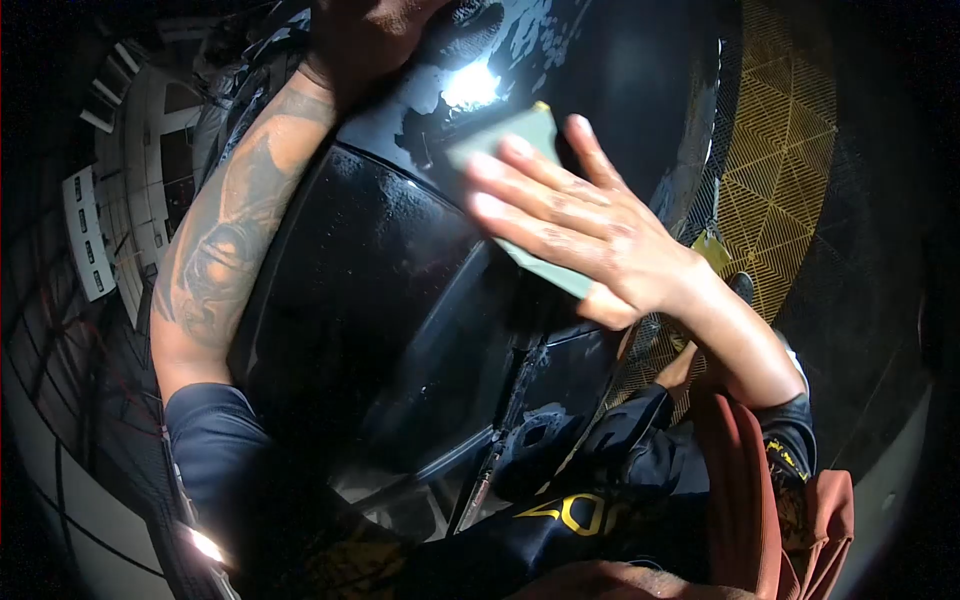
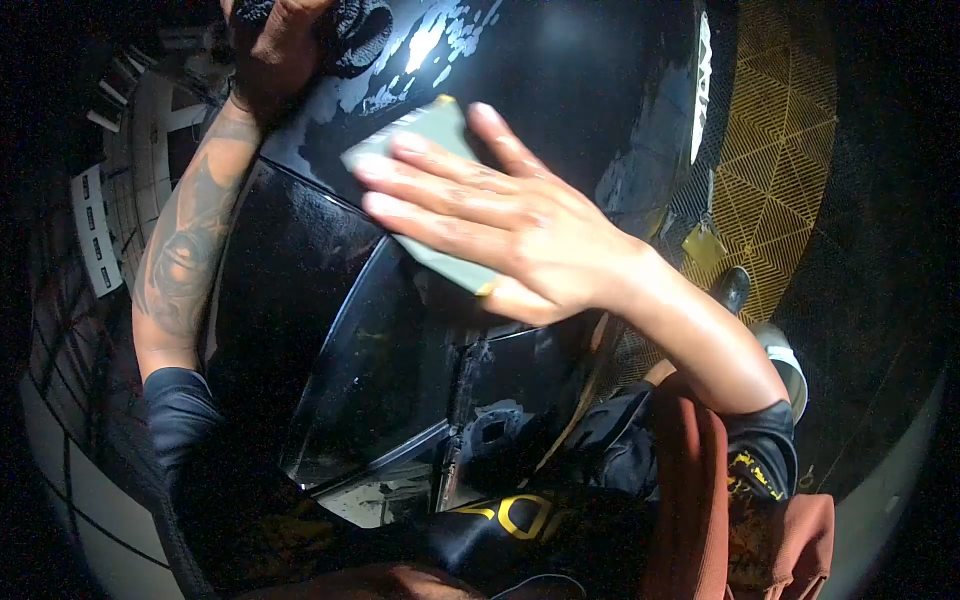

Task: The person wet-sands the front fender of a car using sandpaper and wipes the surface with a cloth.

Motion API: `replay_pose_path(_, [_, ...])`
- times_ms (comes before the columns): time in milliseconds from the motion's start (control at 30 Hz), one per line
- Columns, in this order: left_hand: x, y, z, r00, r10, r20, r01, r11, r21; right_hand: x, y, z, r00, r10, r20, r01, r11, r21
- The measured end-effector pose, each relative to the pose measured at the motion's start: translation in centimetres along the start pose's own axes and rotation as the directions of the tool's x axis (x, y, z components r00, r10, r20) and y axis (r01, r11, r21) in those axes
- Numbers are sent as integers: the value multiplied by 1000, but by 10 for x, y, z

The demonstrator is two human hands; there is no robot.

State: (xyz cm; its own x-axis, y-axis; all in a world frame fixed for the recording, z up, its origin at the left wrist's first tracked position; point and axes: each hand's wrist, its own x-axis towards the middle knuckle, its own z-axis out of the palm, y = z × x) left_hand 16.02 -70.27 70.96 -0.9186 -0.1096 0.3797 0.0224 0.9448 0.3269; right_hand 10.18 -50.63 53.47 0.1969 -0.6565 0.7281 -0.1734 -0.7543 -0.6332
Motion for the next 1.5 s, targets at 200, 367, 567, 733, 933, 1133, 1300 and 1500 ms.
replay_pose_path(200, [1, 0, 1, 1000, -11, -5, 11, 1000, -20, 15, -2, -9, 1000, -10, 26, 10, 1000, -2])
replay_pose_path(367, [2, 0, 1, 1000, -11, -2, 11, 1000, -25, -3, 7, -7, 998, -1, 57, 0, 1000, 14])
replay_pose_path(567, [0, 0, 1, 1000, -22, -2, 22, 999, -26, -14, 3, -9, 990, 45, 132, -49, 998, 27])
replay_pose_path(733, [-1, 0, 1, 1000, -28, 5, 28, 999, -32, 5, -3, -7, 997, -26, 75, 23, 999, 41])
replay_pose_path(933, [-1, -1, 0, 1000, -31, 2, 31, 999, -39, -2, -8, 0, 997, 14, 81, -21, 996, 87])
replay_pose_path(1133, [2, -3, 0, 1000, 27, 16, -26, 999, -32, -9, -1, -9, 984, 172, -50, -176, 982, -70])
replay_pose_path(1300, [1, -7, 0, 999, -39, -3, 39, 998, -55, 0, 1, -7, 990, 124, -64, -130, 985, -112])
replay_pose_path(1500, [7, -3, 2, 980, -195, 24, 196, 962, -188, 0, -12, 0, 985, 144, -95, -153, 983, -100])
